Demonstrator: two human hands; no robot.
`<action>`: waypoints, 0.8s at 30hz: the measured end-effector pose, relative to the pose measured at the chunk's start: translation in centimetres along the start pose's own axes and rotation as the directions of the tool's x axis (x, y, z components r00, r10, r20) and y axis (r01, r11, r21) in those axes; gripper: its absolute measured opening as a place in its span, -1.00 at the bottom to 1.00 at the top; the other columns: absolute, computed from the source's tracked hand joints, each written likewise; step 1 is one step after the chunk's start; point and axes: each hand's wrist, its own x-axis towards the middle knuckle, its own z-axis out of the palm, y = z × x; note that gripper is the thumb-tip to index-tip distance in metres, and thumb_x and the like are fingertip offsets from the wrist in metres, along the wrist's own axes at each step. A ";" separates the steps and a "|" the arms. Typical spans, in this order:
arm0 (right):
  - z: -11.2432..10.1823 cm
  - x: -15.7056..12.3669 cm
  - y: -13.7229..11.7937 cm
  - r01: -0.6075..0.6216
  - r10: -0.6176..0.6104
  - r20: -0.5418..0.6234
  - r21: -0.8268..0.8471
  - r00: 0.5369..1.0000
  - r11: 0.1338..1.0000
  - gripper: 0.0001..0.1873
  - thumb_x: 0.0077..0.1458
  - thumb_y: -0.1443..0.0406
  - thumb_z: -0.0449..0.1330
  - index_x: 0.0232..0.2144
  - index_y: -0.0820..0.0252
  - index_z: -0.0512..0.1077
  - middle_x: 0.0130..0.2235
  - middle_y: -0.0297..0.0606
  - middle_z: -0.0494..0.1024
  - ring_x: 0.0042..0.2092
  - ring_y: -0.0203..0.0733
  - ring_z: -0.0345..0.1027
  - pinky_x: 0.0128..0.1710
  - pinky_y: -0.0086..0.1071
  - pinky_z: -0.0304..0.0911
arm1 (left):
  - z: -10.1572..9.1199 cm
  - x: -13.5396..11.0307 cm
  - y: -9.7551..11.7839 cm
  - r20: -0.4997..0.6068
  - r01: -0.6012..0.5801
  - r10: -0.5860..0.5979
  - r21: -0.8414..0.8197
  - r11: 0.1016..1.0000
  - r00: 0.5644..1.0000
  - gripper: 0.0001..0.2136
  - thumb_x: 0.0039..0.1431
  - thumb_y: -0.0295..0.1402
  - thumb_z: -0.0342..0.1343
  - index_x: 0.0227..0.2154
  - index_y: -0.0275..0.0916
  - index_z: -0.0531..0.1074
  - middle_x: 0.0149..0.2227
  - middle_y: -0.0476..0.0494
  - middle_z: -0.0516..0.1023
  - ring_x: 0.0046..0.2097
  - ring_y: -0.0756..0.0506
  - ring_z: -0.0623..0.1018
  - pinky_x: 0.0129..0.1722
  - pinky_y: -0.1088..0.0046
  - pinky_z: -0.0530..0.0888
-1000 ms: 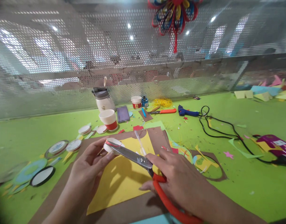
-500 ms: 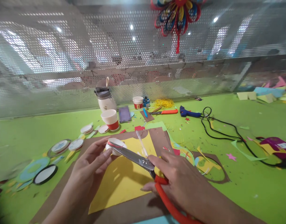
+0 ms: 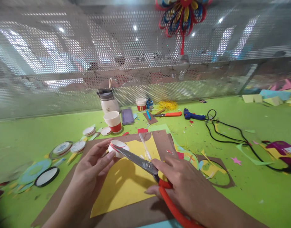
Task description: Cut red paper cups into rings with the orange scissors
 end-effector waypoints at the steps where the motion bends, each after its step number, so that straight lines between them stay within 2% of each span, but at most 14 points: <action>1: 0.0 0.0 0.0 0.000 0.000 0.006 0.001 1.000 1.000 -0.51 0.11 0.11 0.30 0.04 0.19 0.45 -0.07 0.04 0.59 -0.11 0.15 0.54 -0.13 0.01 0.49 | 0.0 0.0 0.0 -0.001 -0.003 0.003 -0.002 1.000 1.000 -0.67 -0.04 -0.37 0.38 -0.17 -0.24 0.53 -0.19 -0.11 0.67 -0.20 -0.07 0.61 -0.13 0.44 0.48; 6: 0.1 -0.1 0.1 -0.010 0.009 -0.009 -0.019 1.000 1.000 -0.48 0.12 0.07 0.27 0.06 0.20 0.44 -0.04 0.07 0.58 -0.05 0.19 0.51 -0.11 0.05 0.47 | -0.2 0.1 -0.2 0.001 -0.024 0.024 0.019 1.000 1.000 -0.68 -0.05 -0.36 0.38 -0.18 -0.23 0.53 -0.19 -0.10 0.66 -0.19 -0.07 0.58 -0.14 0.44 0.47; 9: -0.1 0.0 -0.1 -0.032 0.032 -0.007 -0.015 0.999 0.999 -0.46 0.07 0.04 0.31 0.04 0.16 0.45 -0.01 0.05 0.57 -0.02 0.19 0.50 -0.07 0.07 0.45 | -0.4 0.2 -0.4 0.004 -0.036 0.036 0.043 0.998 0.999 -0.67 -0.05 -0.35 0.38 -0.17 -0.23 0.52 -0.18 -0.11 0.65 -0.18 -0.08 0.57 -0.14 0.42 0.47; 13: -0.4 0.2 -0.3 -0.047 0.048 0.010 -0.023 0.999 0.999 -0.39 -0.02 0.02 0.37 0.04 0.15 0.45 0.01 0.08 0.54 -0.05 0.21 0.51 -0.14 0.03 0.49 | -0.5 0.2 -0.7 0.018 -0.047 0.046 0.090 0.995 0.999 -0.65 -0.07 -0.36 0.39 -0.16 -0.22 0.53 -0.17 -0.12 0.63 -0.14 -0.09 0.54 -0.12 0.43 0.46; 18: -0.3 0.2 -0.2 -0.078 0.079 0.027 -0.020 0.997 0.997 -0.38 -0.02 0.07 0.39 0.07 0.11 0.42 0.00 0.04 0.54 -0.08 0.17 0.51 -0.12 0.05 0.47 | -0.5 0.2 -0.8 0.030 -0.036 0.033 0.115 0.993 0.999 -0.64 -0.05 -0.35 0.38 -0.14 -0.20 0.51 -0.11 -0.14 0.61 -0.09 -0.11 0.53 -0.10 0.43 0.46; 24: -0.2 0.2 -0.1 -0.047 0.047 0.015 -0.017 0.999 0.999 -0.41 0.00 0.03 0.37 0.03 0.16 0.46 -0.05 0.06 0.57 -0.10 0.19 0.53 -0.16 0.03 0.49 | -0.1 0.1 -0.9 0.001 -0.085 0.085 0.079 0.993 0.996 -0.64 -0.10 -0.39 0.40 -0.17 -0.20 0.52 -0.16 -0.13 0.62 -0.11 -0.11 0.55 -0.11 0.42 0.49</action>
